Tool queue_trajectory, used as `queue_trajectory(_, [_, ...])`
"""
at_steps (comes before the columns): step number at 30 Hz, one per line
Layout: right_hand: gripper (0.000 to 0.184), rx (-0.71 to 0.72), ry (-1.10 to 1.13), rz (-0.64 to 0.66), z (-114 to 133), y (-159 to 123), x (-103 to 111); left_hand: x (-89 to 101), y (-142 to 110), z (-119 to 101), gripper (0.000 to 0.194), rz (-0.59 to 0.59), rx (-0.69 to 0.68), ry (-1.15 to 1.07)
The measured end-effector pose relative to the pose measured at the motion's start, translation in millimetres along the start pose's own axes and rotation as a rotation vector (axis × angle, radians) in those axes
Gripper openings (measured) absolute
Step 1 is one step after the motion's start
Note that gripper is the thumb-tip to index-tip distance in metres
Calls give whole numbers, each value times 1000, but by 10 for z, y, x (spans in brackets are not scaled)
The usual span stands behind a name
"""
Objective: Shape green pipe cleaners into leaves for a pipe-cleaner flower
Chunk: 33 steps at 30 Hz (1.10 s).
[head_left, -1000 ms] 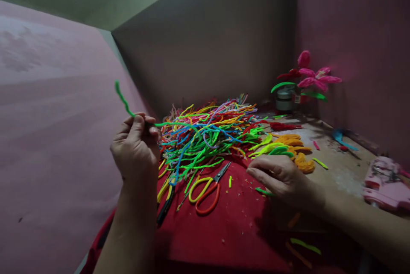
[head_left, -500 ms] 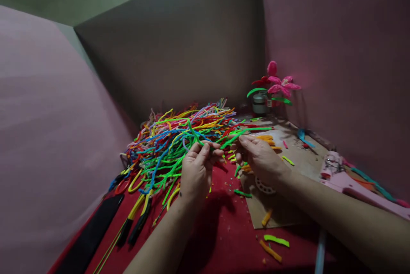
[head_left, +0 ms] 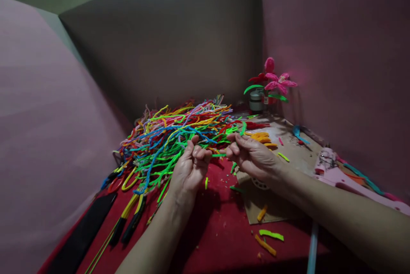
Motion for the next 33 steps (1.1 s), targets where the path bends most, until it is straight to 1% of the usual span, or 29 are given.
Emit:
queue_trajectory(2, [9,-9,10,51,7,-33,-53,-42,-33,-3,30,76,9,-3])
queue_trajectory(3, [9,-13,14,71,13,-48,-75,-49,-45,3,30,94,11,8])
queue_trajectory(5, [12,-17,8,101,29,-68,-103,-43,-59,23,29,107,13,28])
queue_trajectory(7, [14,-14,0,103,50,-71,-96,-22,-56,29,28,115,-6,35])
queue_trajectory(9, [14,-12,9,80,70,-60,-59,9,-38,14,27,112,-27,34])
queue_trajectory(12, [14,-40,36,49,81,-37,4,68,12,-34,27,74,-18,13])
queue_trajectory(16, [13,-67,6,74,71,-32,26,131,71,-137,28,23,-56,4])
queue_trajectory(19, [12,-69,-52,86,57,-38,21,159,66,-193,25,19,-76,137])
queue_trajectory(22, [10,-70,-104,50,49,-39,28,184,51,-212,20,65,-60,302])
queue_trajectory(24, [10,-64,-116,14,52,-38,36,206,58,-214,17,89,-54,351])
queue_trajectory(26, [10,-56,-126,9,56,-36,35,221,70,-204,15,95,-52,373])
queue_trajectory(29, [12,-71,-171,42,44,-37,26,184,55,-156,13,111,-68,428])
queue_trajectory(31, [14,-101,-210,72,17,-43,21,103,5,-94,16,169,-80,465])
queue_trajectory(33, [15,-139,-233,115,-20,-54,12,5,-63,-7,21,242,-61,489])
Point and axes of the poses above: each hand's wrist, its own y-axis towards the middle knuckle, its own x-axis out of the back of the hand, z = x × y, the point moved 3 cm from there along y, towards the middle knuckle
